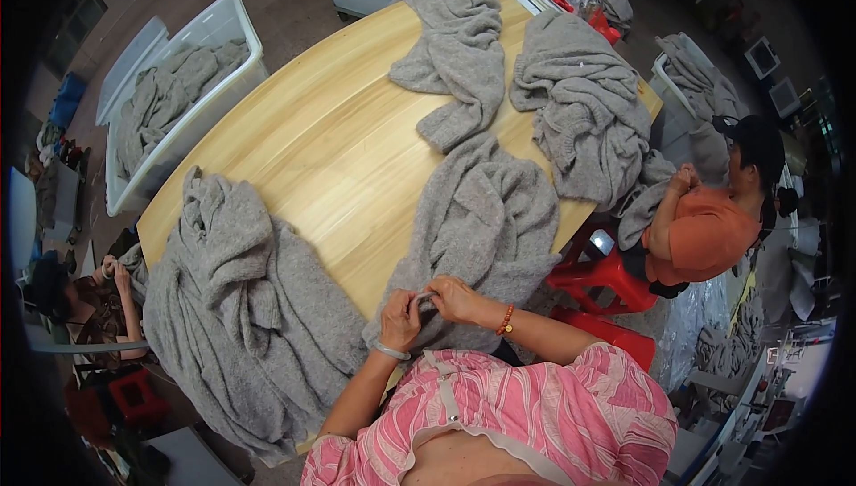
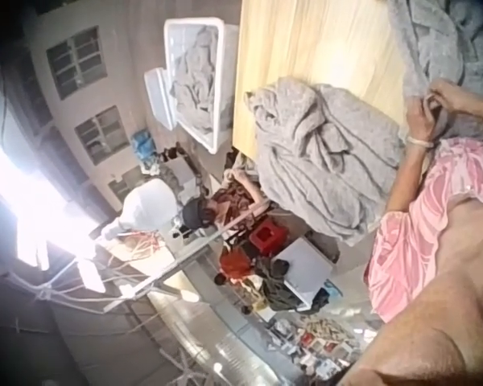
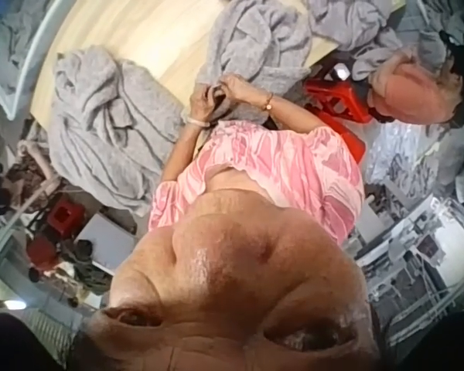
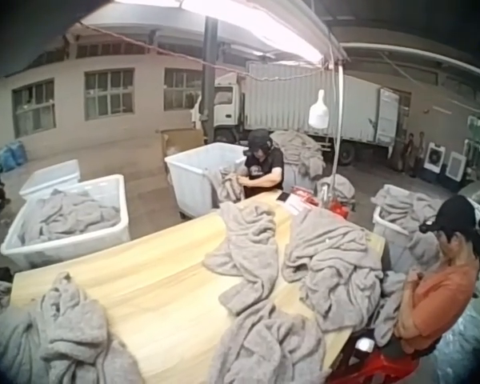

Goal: Trimming loose threads and inspecting grey garments at a workbench in a sewing factory.

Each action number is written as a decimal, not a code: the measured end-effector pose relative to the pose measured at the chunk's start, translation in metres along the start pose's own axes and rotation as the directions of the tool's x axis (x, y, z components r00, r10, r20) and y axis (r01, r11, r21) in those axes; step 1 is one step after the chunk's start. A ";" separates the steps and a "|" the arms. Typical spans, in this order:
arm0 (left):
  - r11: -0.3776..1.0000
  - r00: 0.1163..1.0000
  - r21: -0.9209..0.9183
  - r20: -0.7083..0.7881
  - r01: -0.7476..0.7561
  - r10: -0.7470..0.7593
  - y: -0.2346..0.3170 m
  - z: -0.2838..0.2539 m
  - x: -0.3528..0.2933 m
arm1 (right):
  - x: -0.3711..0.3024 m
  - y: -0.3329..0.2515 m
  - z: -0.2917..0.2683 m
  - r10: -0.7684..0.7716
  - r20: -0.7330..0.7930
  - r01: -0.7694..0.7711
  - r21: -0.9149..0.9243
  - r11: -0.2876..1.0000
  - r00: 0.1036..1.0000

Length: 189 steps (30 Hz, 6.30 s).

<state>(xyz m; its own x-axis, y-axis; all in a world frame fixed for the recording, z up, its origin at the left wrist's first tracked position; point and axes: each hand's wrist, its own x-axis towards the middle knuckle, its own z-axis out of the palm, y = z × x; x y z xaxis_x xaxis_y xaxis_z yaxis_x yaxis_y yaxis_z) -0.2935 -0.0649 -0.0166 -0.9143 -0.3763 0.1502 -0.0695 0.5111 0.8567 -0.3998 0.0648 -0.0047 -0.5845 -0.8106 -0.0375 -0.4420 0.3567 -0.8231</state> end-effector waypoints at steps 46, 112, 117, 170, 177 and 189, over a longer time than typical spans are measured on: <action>0.636 0.818 -0.520 0.424 0.571 -0.389 0.002 -0.027 0.004 | 0.004 -0.005 -0.025 0.419 0.438 -0.606 0.565 0.560 0.795; 0.966 0.969 -0.097 0.096 0.238 -0.229 0.009 -0.017 -0.020 | -0.005 -0.025 -0.018 0.072 0.224 -0.116 0.192 0.974 0.972; 0.995 0.993 0.062 0.082 0.082 -0.087 0.010 -0.013 -0.023 | -0.005 -0.021 -0.019 0.027 0.216 -0.061 0.152 0.987 0.976; 0.203 0.687 -0.662 0.646 0.721 -0.332 -0.025 0.011 0.016 | -0.004 -0.025 -0.034 -0.155 -0.012 0.154 -0.075 0.985 0.988; 0.089 0.709 -0.789 0.488 0.607 -0.509 0.004 0.036 0.008 | 0.007 -0.017 -0.059 -0.302 0.251 0.314 -0.009 0.949 0.920; 0.873 0.897 -0.418 -0.240 0.250 -0.372 0.042 0.057 -0.018 | 0.036 0.002 -0.066 -0.301 0.444 0.362 -0.058 0.930 0.844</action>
<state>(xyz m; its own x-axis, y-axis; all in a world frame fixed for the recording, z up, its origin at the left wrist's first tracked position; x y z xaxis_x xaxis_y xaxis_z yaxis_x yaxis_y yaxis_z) -0.3030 0.0078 -0.0114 -0.6982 -0.7129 -0.0654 -0.1224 0.0290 0.9921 -0.4666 0.0668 0.0302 -0.0577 -0.9977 -0.0358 -0.6620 0.0651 -0.7466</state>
